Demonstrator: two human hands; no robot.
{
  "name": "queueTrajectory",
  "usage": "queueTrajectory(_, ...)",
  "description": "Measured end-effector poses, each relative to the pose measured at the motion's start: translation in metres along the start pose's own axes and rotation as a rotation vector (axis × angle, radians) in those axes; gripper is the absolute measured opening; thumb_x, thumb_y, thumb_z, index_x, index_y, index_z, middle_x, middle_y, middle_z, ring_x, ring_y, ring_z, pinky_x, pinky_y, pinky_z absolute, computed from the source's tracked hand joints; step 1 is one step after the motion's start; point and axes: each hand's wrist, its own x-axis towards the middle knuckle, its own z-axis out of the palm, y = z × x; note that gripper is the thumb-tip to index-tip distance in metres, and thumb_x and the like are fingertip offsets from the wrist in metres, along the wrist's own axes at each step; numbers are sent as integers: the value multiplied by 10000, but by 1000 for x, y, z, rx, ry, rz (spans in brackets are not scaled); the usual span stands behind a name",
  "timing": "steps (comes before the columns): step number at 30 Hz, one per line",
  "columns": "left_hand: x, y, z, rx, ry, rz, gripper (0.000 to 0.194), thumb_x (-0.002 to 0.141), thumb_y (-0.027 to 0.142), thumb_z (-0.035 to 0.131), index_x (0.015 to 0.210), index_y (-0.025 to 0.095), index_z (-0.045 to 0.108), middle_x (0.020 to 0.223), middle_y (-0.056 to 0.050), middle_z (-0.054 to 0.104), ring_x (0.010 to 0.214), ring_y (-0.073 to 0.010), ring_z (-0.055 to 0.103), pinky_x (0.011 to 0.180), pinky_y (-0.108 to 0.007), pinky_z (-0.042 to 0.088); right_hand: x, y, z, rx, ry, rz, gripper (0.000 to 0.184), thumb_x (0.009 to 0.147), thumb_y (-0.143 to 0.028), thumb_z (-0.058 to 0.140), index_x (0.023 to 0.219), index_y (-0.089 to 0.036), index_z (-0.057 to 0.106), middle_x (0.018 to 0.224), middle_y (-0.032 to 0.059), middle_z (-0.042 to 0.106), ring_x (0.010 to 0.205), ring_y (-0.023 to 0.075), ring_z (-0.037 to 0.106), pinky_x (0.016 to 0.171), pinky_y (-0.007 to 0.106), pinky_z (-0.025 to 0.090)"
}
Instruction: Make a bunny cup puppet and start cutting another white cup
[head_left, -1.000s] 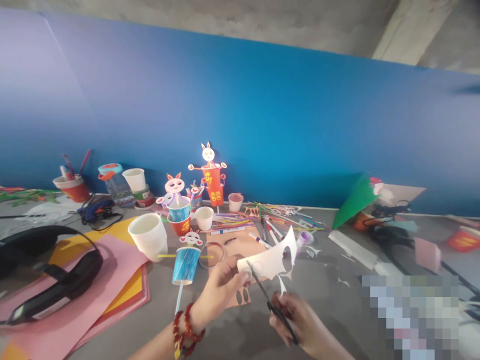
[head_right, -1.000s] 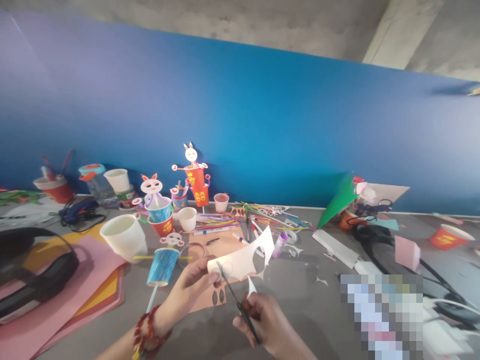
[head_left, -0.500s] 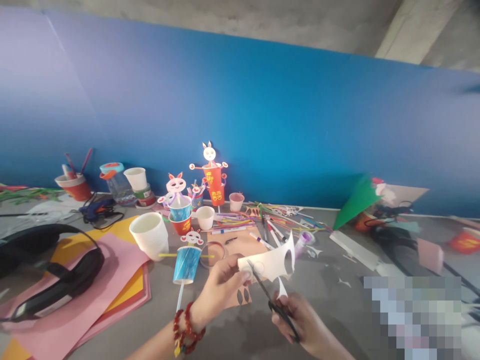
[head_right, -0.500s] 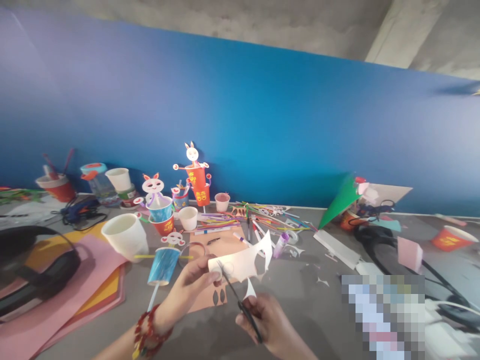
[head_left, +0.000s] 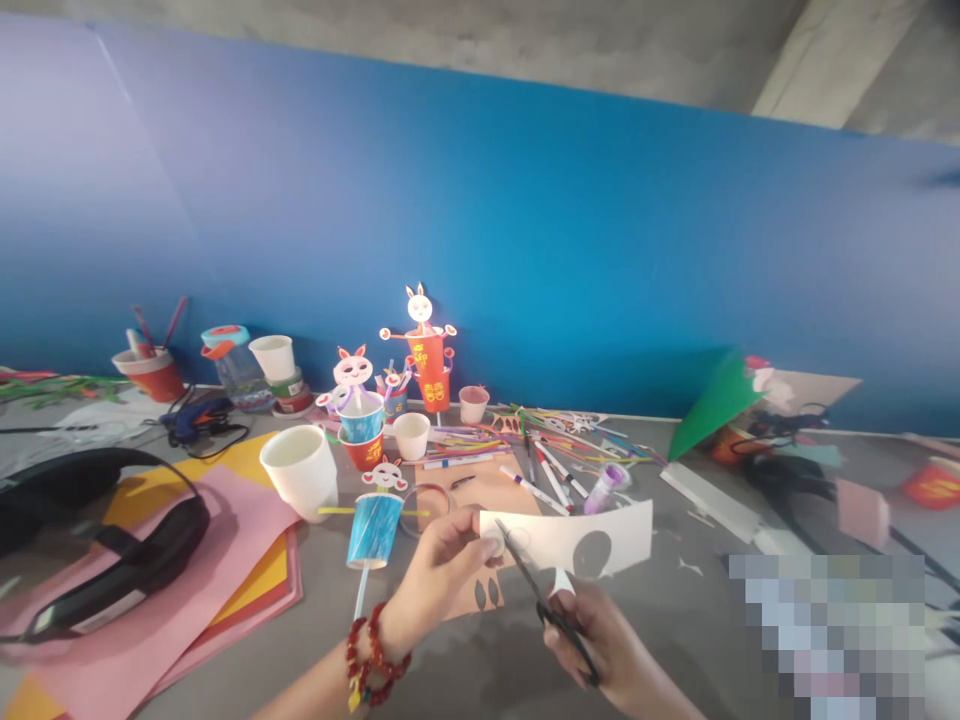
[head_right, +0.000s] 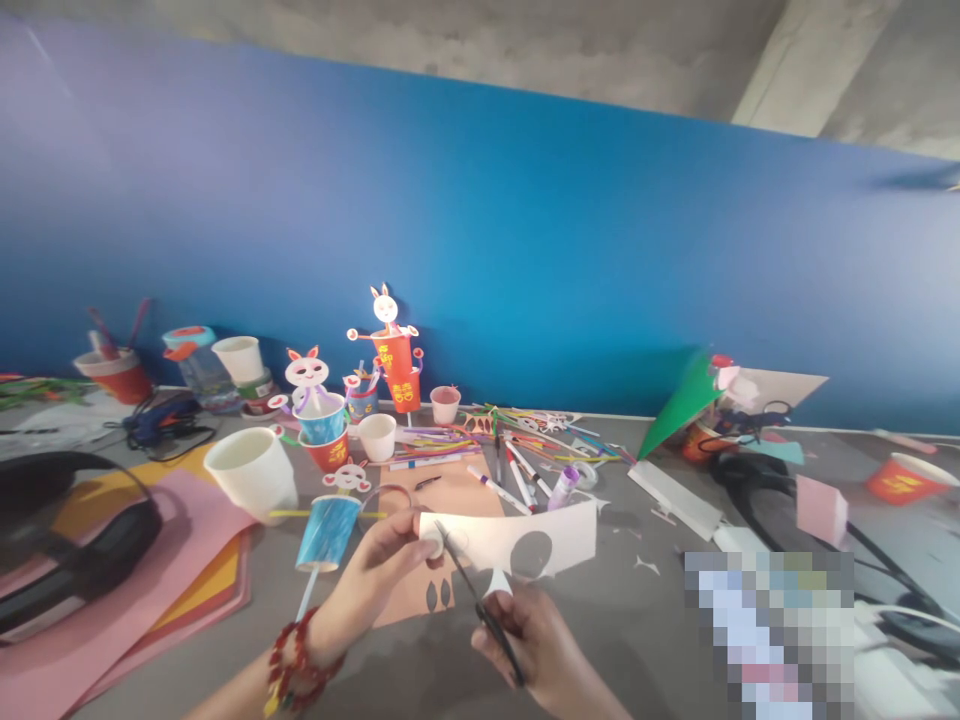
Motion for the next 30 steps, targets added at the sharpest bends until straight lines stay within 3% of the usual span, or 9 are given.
queueTrajectory(4,0,-1,-1,4,6,9,240,787,357,762,713,142,687,670,-11,638,666,-139,565,683,-236,465,-2,-7,4,41,20,-7,702,652,-921,506,574,-238,364,410,-92,352,334,45,260,341,212,173)
queueTrajectory(9,0,-3,0,-10,21,5,228,788,336,755,702,156,644,671,-2,626,662,-135,561,677,-236,465,-2,-12,7,34,23,-37,677,596,-813,694,555,-243,332,401,-110,305,330,35,236,338,209,158)
queueTrajectory(14,2,-9,0,-13,69,20,215,801,325,735,725,176,600,664,18,597,649,-129,557,675,-237,464,0,-11,15,13,7,-90,661,654,-780,693,563,-242,320,414,-116,287,325,35,241,338,202,174)
queueTrajectory(16,2,-11,0,3,93,38,211,824,327,714,733,181,593,678,17,602,658,-131,561,685,-240,463,-3,-9,18,-6,-37,-104,655,647,-815,673,580,-229,388,401,-106,337,317,39,277,341,200,186)
queueTrajectory(19,3,-12,-4,45,125,88,227,839,354,706,734,182,602,702,13,600,675,-135,552,688,-241,454,-14,-8,21,-15,-142,-71,632,742,-822,584,723,-197,493,464,-65,476,355,49,350,373,188,232)
queueTrajectory(22,5,-9,-9,91,145,135,238,836,385,714,753,182,622,730,11,593,698,-141,541,695,-243,445,-26,-15,22,9,-195,-5,624,766,-817,569,778,-203,463,565,-55,500,444,58,434,440,175,318)
queueTrajectory(30,1,2,-8,126,14,82,261,850,405,703,772,160,660,714,-10,618,704,-155,564,709,-262,461,-24,-46,8,-207,-191,8,668,727,-874,519,758,-211,445,489,-51,536,316,34,273,297,177,197)
